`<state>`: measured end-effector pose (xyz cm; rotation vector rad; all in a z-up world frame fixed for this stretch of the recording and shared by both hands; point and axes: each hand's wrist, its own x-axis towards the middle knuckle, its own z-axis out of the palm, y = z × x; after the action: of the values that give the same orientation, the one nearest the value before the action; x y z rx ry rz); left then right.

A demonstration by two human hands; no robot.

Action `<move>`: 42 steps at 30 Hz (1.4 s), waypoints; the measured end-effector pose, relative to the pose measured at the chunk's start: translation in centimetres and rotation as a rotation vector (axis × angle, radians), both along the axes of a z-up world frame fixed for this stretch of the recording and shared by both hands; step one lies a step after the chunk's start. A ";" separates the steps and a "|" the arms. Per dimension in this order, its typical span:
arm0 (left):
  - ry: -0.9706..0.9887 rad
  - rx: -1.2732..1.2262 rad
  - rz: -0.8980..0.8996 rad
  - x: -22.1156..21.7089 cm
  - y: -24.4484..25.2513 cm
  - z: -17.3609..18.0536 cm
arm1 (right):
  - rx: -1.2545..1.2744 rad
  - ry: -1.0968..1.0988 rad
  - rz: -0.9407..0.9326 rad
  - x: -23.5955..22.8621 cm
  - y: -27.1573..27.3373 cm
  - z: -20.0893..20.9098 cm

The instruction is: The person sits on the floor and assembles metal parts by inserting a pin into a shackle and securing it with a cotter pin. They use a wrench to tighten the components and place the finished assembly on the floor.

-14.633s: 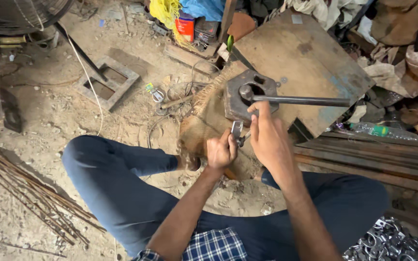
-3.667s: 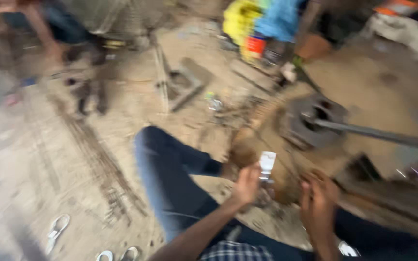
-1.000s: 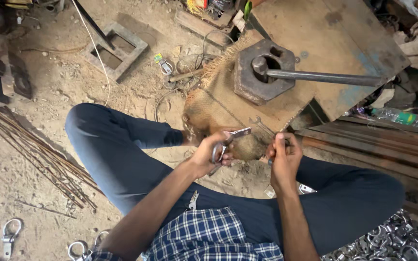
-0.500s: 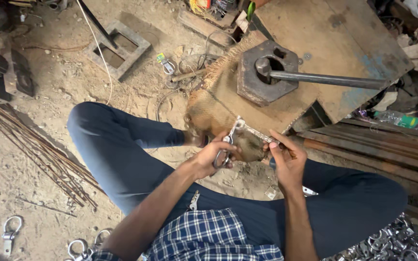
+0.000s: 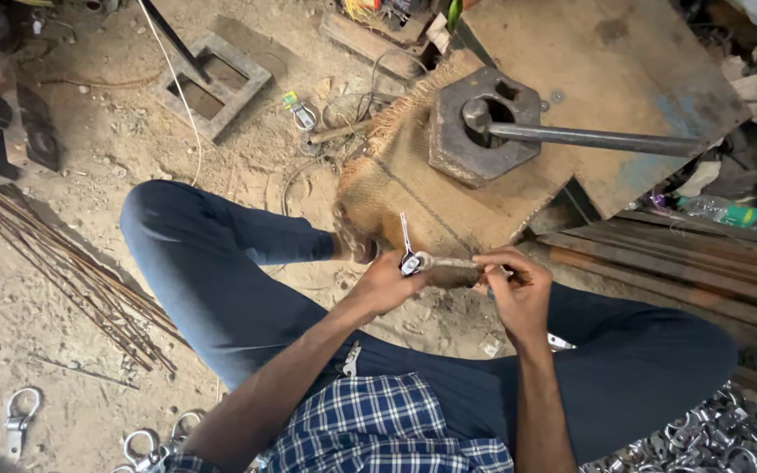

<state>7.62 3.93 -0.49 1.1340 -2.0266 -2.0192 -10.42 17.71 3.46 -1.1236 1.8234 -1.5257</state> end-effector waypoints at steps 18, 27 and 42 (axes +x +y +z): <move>-0.084 -0.291 -0.055 0.3 0.5 0.8 | 0.317 -0.086 0.146 -1.3 -1.8 1.8; 0.219 -0.133 0.312 0.6 0.8 -1.8 | 0.289 0.120 -0.028 2.5 -1.6 -0.9; 0.139 -0.264 0.289 0.5 -0.7 -0.5 | 0.083 0.118 -0.221 3.0 -0.3 0.0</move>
<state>8.09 3.20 -0.96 1.1221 -1.8675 -1.5937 -7.39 17.40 3.41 -1.0205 2.1311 -1.5146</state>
